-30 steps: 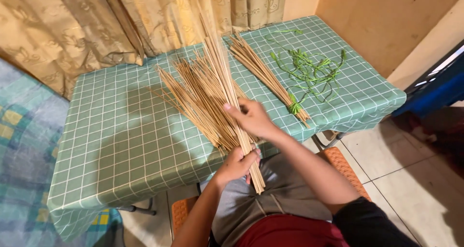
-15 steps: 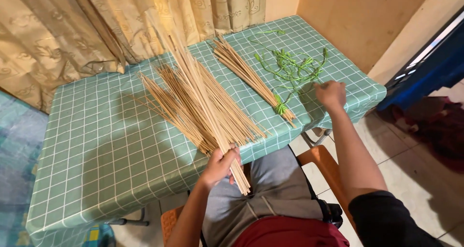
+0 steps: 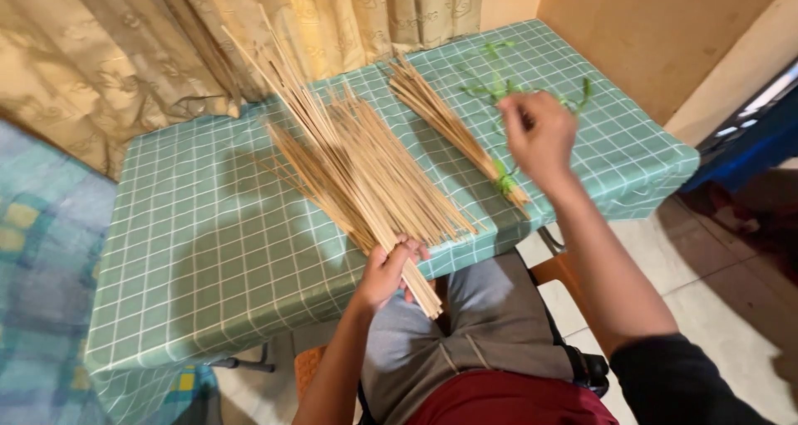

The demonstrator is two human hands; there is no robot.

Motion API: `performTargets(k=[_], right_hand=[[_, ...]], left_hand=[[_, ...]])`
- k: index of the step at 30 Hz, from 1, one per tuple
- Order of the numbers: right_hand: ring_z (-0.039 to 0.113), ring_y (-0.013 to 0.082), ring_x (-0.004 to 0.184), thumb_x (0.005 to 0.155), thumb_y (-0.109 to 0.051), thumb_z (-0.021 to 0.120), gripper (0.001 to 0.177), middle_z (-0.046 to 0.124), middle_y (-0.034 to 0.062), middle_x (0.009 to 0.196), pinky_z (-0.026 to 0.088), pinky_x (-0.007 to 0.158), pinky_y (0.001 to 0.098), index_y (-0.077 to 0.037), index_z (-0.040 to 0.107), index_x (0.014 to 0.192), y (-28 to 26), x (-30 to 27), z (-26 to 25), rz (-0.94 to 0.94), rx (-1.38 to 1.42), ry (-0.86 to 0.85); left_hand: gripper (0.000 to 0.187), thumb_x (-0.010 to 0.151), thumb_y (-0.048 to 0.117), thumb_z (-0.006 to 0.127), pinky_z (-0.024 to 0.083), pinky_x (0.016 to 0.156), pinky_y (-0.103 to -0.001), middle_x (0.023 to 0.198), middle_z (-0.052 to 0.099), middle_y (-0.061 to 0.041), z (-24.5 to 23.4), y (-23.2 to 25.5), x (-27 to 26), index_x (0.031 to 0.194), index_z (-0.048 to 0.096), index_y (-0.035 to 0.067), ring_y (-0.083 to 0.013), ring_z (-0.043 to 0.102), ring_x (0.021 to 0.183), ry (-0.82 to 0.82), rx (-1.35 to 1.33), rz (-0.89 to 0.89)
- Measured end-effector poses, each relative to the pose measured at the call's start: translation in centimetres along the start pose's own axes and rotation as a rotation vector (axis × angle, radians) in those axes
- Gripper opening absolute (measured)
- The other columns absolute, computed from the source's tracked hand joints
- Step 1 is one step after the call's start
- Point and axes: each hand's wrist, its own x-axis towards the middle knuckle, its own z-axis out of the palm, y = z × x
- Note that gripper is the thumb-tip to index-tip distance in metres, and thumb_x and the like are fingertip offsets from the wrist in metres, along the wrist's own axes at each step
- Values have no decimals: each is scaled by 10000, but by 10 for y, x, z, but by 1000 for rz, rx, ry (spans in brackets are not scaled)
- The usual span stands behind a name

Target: Assembling brooms by bundling thin wooden sticks and tying them with plastic strips.

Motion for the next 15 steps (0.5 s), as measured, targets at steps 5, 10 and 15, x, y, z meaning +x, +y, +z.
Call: performTargets(k=[5, 10, 15], right_hand=[[693, 316, 789, 935, -195, 786, 149, 686, 88, 865, 551, 701, 375, -87, 759, 836, -74, -63, 30, -153, 250, -252], [711, 302, 798, 896, -113, 691, 109, 718, 50, 770, 583, 723, 380, -132, 770, 824, -105, -95, 16, -250, 438, -684], [732, 395, 750, 818, -1, 706, 107, 757, 135, 729, 578, 700, 490, -75, 778, 790, -89, -96, 0, -102, 444, -1053]], left_hand=[[371, 953, 245, 540, 503, 214, -308, 707, 523, -162, -14, -3, 5, 1007, 713, -79, -154, 440, 358, 106, -95, 94], [381, 952, 292, 529, 469, 221, -257, 778, 566, -167, -27, 23, 0, 920, 687, -53, -111, 388, 371, 249, -196, 220], [368, 969, 338, 561, 433, 220, -287, 734, 657, -208, -47, 11, 10, 759, 520, 40, -135, 395, 363, 335, -264, 257]])
